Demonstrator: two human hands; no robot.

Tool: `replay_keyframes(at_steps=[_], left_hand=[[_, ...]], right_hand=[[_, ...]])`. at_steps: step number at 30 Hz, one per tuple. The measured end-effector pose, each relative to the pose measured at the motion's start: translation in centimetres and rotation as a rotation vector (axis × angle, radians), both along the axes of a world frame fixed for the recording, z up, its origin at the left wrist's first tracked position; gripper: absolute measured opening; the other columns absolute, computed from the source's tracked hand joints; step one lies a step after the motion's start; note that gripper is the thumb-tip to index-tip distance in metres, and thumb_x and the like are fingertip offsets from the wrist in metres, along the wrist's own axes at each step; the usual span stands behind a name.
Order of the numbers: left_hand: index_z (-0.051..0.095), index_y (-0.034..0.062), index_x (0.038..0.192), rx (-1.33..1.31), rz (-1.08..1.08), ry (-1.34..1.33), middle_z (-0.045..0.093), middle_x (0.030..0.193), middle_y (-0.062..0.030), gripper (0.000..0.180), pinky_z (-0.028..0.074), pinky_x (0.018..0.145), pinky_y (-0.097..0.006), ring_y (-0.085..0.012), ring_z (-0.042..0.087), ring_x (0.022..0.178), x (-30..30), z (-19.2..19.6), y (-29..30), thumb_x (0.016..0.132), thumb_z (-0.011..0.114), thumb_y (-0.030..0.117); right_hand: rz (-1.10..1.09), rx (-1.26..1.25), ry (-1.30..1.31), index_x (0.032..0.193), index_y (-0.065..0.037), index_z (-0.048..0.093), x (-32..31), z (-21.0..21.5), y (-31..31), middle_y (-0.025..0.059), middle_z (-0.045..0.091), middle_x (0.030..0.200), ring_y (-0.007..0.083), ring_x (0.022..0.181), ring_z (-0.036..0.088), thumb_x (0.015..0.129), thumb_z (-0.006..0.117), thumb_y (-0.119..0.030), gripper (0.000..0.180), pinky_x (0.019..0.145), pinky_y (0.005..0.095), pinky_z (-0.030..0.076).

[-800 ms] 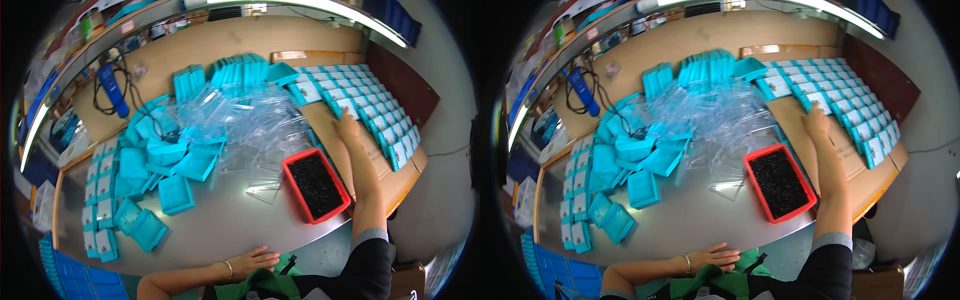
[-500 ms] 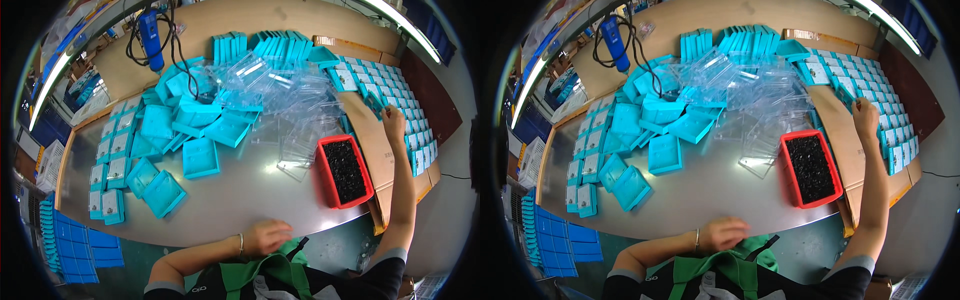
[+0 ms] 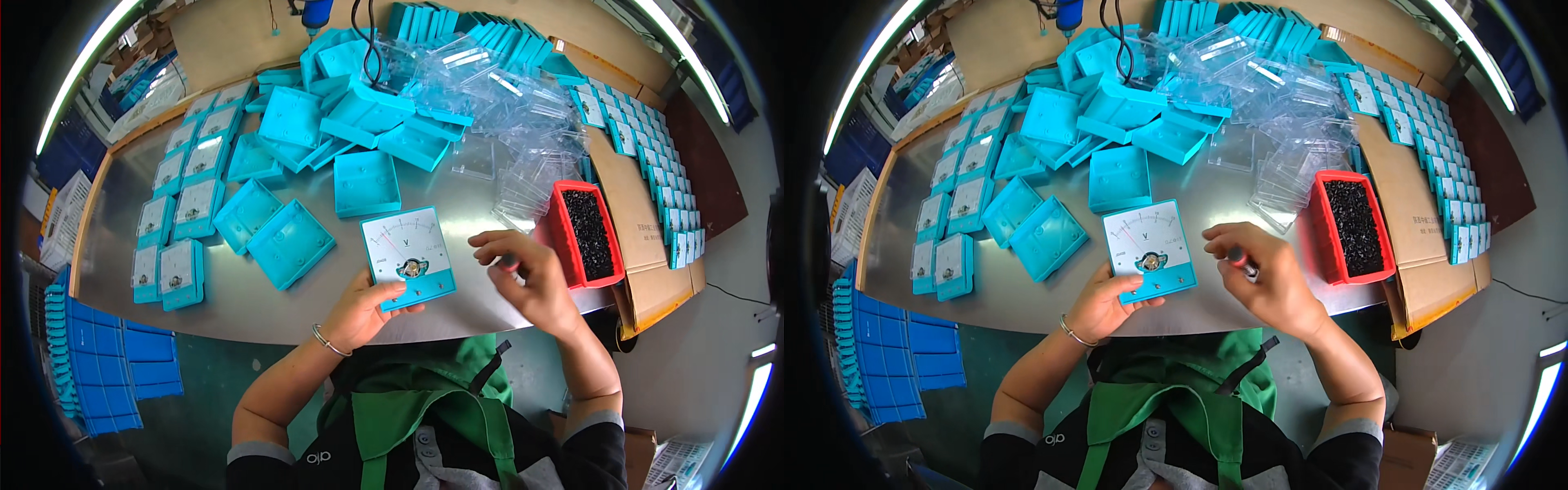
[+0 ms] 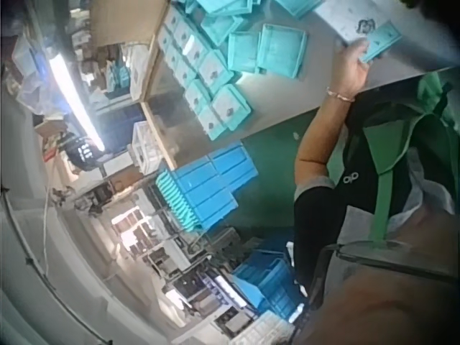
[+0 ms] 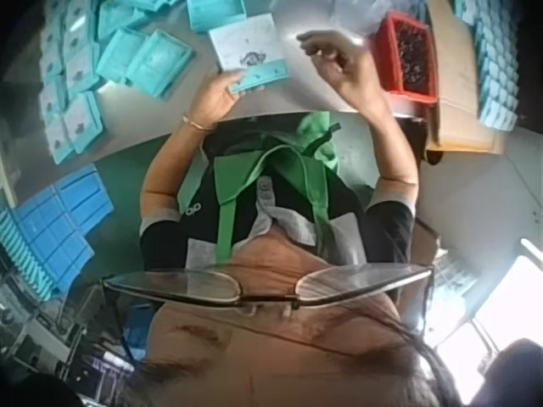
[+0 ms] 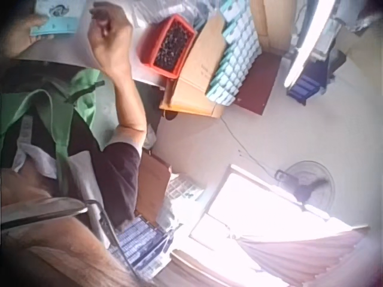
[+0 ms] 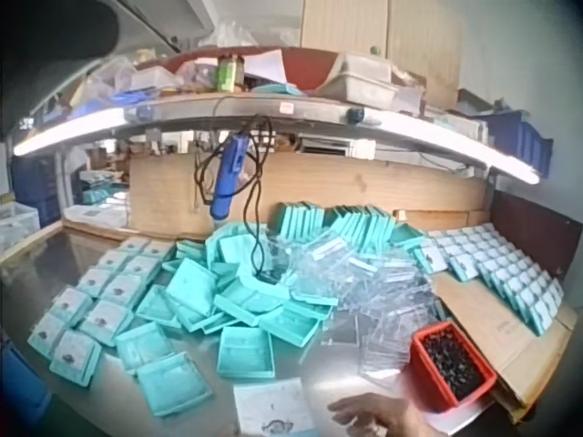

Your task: The person assembles small teal-colored electrical meter units at a workstation. They use a screwdriver to tighten screws on the meter face, then place a clear plastic cover over the unit and secure it into a teal housing. The person repeats this process for multiple units, stacking the finished assemblies on the table.

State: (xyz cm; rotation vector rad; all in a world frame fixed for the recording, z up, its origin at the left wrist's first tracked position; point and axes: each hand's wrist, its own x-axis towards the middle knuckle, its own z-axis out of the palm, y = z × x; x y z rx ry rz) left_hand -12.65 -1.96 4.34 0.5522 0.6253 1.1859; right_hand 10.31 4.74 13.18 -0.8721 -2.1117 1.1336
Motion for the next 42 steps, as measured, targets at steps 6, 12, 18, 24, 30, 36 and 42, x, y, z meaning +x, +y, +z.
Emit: replay_keyframes(at_steps=[6,12,18,24,30,36,42], left_hand=[[0.048,-0.0008,0.120,-0.007,0.103,0.067,0.060,0.108,-0.0115,0.038,0.057,0.066,-0.038,-0.0223,0.064,0.089,-0.2,-0.7,-0.5,0.087,0.061,0.012],[0.048,-0.0015,0.119,-0.025,0.077,0.091,0.060,0.106,-0.0115,0.037,0.057,0.064,-0.037,-0.0214,0.064,0.087,0.4,-0.4,0.1,0.088,0.061,0.014],[0.047,-0.0011,0.119,-0.030,0.071,0.095,0.060,0.106,-0.0119,0.037,0.057,0.063,-0.037,-0.0213,0.063,0.087,1.9,-0.3,0.7,0.088,0.060,0.014],[0.046,-0.0001,0.120,-0.054,0.049,0.133,0.058,0.109,-0.0121,0.038,0.057,0.063,-0.037,-0.0213,0.063,0.088,3.2,-0.1,0.3,0.088,0.060,0.013],[0.045,-0.0002,0.120,-0.047,0.029,0.145,0.058,0.108,-0.0120,0.038,0.058,0.064,-0.037,-0.0220,0.063,0.089,4.6,-0.2,-0.1,0.087,0.061,0.012],[0.049,-0.0014,0.115,-0.024,-0.021,0.221,0.061,0.103,-0.0116,0.034,0.058,0.064,-0.037,-0.0219,0.064,0.086,4.9,-0.4,-0.2,0.087,0.062,0.011],[0.053,-0.0035,0.113,0.101,-0.127,0.420,0.063,0.098,-0.0100,0.033,0.056,0.066,-0.031,-0.0162,0.063,0.083,4.5,0.2,-0.3,0.086,0.064,0.011]], right_hand=[[-0.035,0.038,0.350,0.100,-0.001,0.047,-3.5,-1.1,-0.2,0.0138,0.065,0.086,0.0124,0.071,0.059,0.097,0.049,-0.030,0.029,0.064,0.0250,0.047],[-0.103,-0.298,0.530,0.102,-0.001,0.039,-3.9,-1.2,-0.2,0.0156,0.064,0.084,0.0099,0.054,0.057,0.094,0.054,-0.013,0.021,0.046,0.0208,0.045],[-0.151,-0.268,0.551,0.103,-0.001,0.036,-2.4,-2.0,-0.5,0.0211,0.064,0.085,0.0142,0.052,0.060,0.091,0.058,-0.009,0.027,0.045,0.0232,0.049],[-0.197,-0.210,0.547,0.101,-0.002,0.035,-1.3,-3.1,-1.1,0.0207,0.064,0.081,0.0153,0.053,0.061,0.089,0.062,-0.007,0.030,0.045,0.0234,0.049],[-0.257,-0.033,0.465,0.098,-0.002,0.037,0.3,-3.5,-1.7,0.0181,0.065,0.080,0.0148,0.058,0.064,0.085,0.067,-0.006,0.033,0.048,0.0230,0.051],[-0.062,0.223,0.319,0.096,-0.002,0.040,1.1,-3.3,-1.5,0.0138,0.065,0.079,0.0129,0.062,0.063,0.084,0.069,-0.010,0.032,0.053,0.0235,0.050],[-0.076,-0.355,0.283,0.092,0.000,0.045,1.1,-0.8,0.4,0.0072,0.061,0.071,0.0103,0.052,0.059,0.087,0.065,-0.013,0.024,0.045,0.0237,0.045]])
